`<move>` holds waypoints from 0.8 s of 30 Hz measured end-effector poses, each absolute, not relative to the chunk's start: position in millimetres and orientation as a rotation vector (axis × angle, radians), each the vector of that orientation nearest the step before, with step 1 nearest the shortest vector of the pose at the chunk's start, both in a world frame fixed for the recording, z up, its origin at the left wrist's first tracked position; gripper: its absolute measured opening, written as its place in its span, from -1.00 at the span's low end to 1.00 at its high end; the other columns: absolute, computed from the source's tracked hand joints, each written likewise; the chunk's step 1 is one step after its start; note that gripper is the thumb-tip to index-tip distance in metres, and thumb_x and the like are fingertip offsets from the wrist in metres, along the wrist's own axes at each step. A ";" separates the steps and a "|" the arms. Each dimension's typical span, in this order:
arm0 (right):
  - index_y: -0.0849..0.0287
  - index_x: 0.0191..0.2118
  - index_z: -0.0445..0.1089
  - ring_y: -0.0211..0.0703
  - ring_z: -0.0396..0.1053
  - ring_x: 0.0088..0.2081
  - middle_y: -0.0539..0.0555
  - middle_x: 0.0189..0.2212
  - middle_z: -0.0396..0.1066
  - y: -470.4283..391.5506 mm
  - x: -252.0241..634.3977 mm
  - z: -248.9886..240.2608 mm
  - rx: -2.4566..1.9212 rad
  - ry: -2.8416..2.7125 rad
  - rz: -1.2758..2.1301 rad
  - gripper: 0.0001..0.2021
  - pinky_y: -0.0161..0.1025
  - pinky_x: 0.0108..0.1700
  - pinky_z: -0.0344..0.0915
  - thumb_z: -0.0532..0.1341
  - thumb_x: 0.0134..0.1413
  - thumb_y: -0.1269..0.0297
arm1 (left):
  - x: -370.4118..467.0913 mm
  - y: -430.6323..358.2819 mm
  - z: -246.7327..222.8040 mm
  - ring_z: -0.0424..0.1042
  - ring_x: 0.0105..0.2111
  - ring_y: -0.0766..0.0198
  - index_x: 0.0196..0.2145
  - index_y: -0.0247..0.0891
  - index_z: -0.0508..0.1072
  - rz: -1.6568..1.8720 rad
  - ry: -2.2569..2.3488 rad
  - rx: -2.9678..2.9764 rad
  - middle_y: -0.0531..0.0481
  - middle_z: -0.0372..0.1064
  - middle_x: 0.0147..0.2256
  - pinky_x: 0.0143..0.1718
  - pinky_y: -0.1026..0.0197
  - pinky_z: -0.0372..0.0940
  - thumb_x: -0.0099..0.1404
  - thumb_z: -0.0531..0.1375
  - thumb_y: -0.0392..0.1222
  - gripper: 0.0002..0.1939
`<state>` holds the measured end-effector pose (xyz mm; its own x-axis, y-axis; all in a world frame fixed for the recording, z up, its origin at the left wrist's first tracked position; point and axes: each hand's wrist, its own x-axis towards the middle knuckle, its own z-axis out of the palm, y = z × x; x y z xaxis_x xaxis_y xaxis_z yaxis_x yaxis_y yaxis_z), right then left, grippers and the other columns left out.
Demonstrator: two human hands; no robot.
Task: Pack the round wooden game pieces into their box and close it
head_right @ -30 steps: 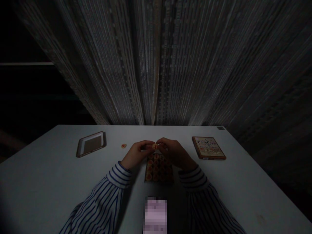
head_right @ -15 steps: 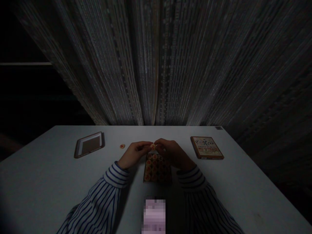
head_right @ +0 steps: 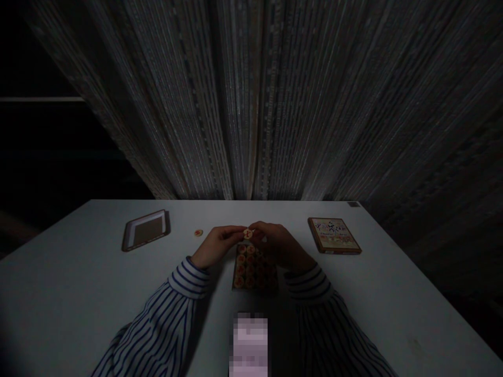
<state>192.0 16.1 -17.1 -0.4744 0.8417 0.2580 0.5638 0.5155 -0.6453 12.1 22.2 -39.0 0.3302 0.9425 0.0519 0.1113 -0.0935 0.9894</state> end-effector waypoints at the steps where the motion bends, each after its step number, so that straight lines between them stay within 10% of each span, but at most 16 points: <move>1: 0.18 -0.20 0.37 -0.23 0.41 -0.35 0.04 -0.39 0.48 16.0 191.7 -17.0 -1.143 -2.205 0.659 -0.81 -0.32 -0.31 0.27 0.15 0.07 0.25 | 12.3 22.3 -39.3 0.43 -0.22 0.18 -0.23 -0.37 0.51 0.949 1.009 1.489 -0.09 0.50 -0.27 -0.12 0.15 0.28 0.15 0.16 -0.27 -0.76; 24: 0.15 -0.17 0.38 -0.14 0.37 -0.27 0.08 -0.29 0.46 17.0 192.2 -23.4 -1.194 -2.396 0.344 -0.77 -0.22 -0.23 0.22 0.12 0.10 0.20 | 15.4 21.4 -42.5 0.44 -0.33 0.27 -0.26 -0.37 0.47 0.912 1.073 1.479 -0.06 0.50 -0.37 -0.29 0.26 0.30 0.16 0.14 -0.32 -0.81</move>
